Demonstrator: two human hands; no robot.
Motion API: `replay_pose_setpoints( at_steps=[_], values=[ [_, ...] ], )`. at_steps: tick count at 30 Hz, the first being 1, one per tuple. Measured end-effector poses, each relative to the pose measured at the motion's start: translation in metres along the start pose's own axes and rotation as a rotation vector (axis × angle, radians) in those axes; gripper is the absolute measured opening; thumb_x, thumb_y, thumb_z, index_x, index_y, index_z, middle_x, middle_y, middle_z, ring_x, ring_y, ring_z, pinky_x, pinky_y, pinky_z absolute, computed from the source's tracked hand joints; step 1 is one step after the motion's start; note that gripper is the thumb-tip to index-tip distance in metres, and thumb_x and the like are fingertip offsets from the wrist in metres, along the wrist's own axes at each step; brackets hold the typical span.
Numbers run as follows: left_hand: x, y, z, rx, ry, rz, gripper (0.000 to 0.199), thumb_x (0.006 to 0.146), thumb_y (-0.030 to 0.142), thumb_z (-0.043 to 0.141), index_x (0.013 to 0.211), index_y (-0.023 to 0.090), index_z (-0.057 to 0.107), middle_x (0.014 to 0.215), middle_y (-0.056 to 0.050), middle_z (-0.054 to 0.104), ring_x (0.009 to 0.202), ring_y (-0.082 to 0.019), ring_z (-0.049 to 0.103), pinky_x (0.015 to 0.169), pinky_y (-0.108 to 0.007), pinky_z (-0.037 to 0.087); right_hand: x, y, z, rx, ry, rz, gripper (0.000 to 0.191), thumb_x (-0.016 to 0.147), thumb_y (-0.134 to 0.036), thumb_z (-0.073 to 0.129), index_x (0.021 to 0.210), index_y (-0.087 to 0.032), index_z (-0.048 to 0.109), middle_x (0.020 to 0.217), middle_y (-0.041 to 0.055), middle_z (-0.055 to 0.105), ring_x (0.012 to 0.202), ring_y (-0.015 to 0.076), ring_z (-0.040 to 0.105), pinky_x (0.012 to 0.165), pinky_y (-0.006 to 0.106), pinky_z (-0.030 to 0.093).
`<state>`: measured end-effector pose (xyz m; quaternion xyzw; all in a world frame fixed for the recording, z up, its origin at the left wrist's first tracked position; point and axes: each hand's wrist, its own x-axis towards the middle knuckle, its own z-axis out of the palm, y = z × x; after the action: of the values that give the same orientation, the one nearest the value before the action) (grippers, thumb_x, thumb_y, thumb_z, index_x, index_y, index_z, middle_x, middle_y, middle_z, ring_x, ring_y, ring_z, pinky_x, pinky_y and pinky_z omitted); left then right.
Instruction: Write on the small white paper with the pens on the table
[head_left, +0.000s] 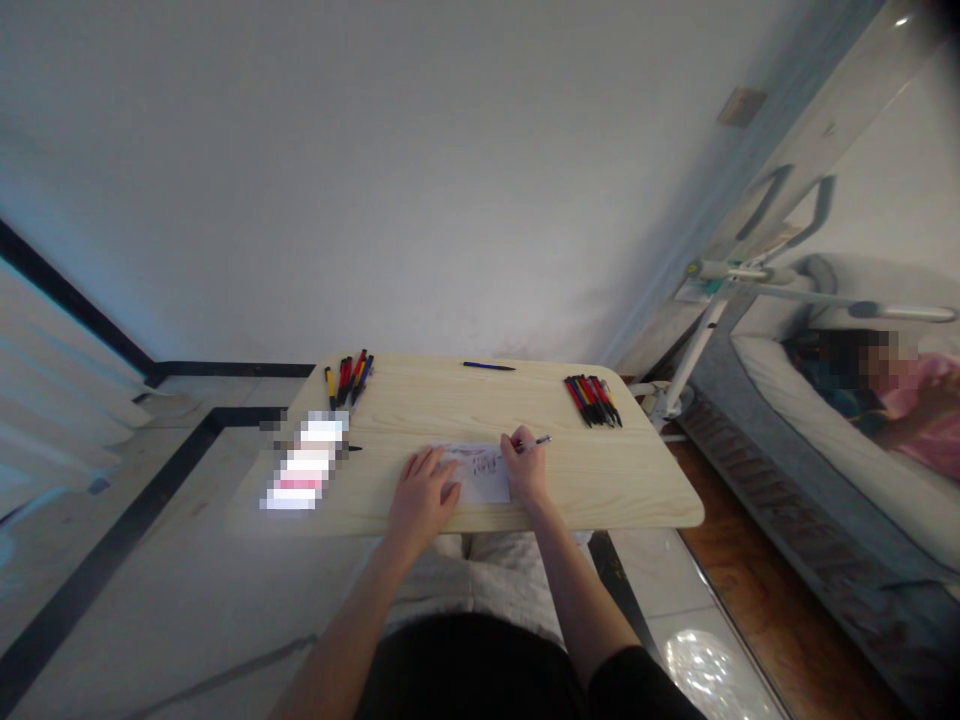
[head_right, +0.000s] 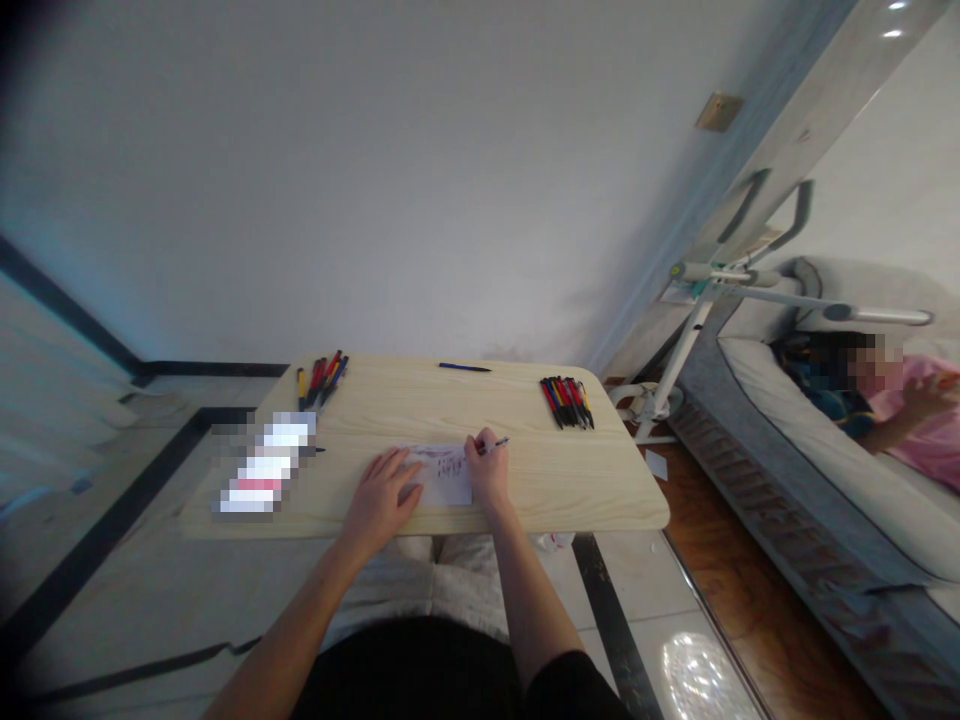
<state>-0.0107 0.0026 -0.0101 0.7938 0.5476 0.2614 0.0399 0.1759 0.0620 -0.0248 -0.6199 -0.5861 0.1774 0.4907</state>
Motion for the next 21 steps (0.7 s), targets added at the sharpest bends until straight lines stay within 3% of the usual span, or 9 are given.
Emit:
replay_pose_setpoints(
  at_steps=[21],
  values=[
    [-0.0009, -0.0004, 0.0006, 0.008, -0.006, -0.003, 0.032, 0.079, 0.028, 0.047, 0.109, 0.021, 0.055, 0.125, -0.007, 0.045, 0.119, -0.024, 0.034, 0.102, -0.044, 0.023, 0.0005, 0.0008, -0.0001, -0.011, -0.058, -0.005, 0.025, 0.075, -0.034, 0.045, 0.055, -0.02, 0.04, 0.046, -0.0057, 0.037, 0.045, 0.0103, 0.037, 0.046, 0.021, 0.026]
  ],
)
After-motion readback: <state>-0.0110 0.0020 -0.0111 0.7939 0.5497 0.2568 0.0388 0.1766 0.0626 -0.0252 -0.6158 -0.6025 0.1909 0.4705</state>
